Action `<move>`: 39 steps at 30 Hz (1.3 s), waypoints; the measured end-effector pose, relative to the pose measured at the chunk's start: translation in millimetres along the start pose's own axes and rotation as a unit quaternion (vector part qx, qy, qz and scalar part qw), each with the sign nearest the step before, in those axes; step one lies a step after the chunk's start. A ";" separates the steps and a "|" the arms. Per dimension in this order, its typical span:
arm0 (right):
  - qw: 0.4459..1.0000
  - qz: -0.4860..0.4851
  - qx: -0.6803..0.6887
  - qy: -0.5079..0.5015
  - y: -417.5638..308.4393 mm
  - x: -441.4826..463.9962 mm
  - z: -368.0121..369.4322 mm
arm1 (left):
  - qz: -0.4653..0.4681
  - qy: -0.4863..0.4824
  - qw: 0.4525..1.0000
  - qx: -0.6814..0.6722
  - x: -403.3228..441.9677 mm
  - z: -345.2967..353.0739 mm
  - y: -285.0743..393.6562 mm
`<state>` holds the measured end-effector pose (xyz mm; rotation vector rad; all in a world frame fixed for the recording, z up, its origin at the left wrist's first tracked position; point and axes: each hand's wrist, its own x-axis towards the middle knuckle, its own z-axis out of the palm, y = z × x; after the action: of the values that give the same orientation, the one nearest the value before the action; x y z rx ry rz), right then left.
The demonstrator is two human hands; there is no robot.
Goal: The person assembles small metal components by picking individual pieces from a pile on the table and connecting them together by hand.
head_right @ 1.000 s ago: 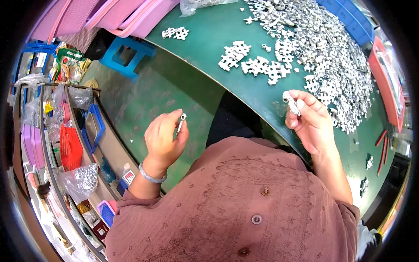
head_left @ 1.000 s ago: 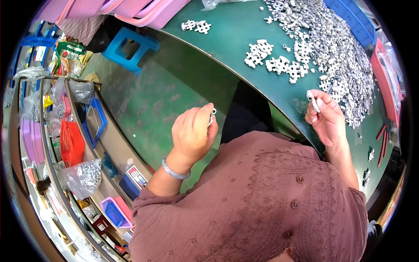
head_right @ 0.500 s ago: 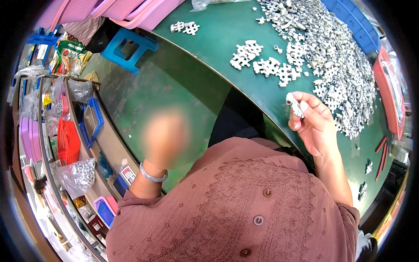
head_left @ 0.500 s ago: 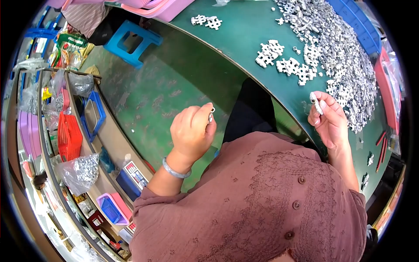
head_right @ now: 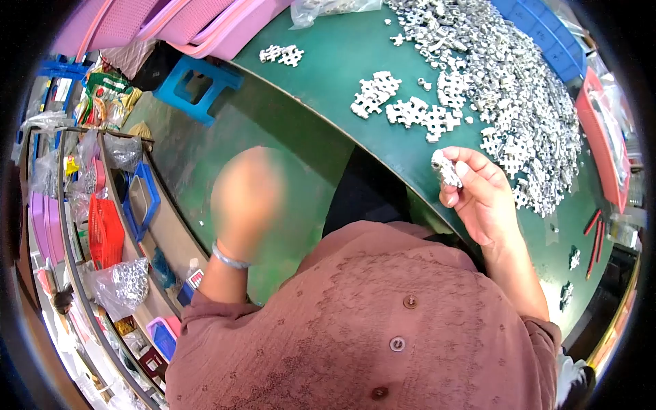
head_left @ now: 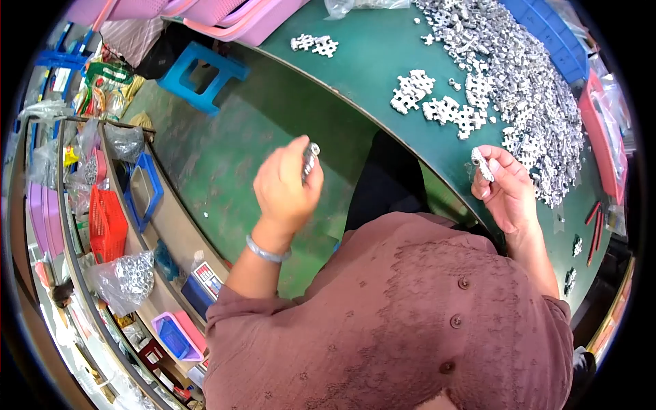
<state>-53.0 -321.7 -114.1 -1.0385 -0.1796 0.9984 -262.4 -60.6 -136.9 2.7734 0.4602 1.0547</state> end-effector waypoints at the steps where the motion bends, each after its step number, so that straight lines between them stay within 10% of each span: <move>1: 1.000 0.000 0.007 -0.008 -0.5 0.2 -0.6 | -0.013 0.012 1.000 0.004 15.2 3.7 -2.8; 18: 0.994 0.018 0.109 -0.024 -3.5 7.2 6.3 | 0.004 0.006 1.000 -0.030 135.6 91.8 -36.3; 25: 0.979 0.056 0.180 -0.073 3.5 9.3 7.0 | 0.044 -0.149 0.915 -0.372 96.8 53.3 72.5; 33: 0.982 0.077 0.168 -0.039 5.7 3.1 15.7 | 0.025 -0.206 0.868 -0.452 78.9 52.4 107.6; 39: 0.966 0.012 -0.256 0.015 -13.1 3.4 14.3 | -0.046 -0.215 0.822 -0.526 67.9 54.1 110.3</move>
<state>-51.1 -311.8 -97.2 -1.5283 -0.4163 0.9790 -152.5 -143.4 -108.9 1.8362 -0.0730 0.3884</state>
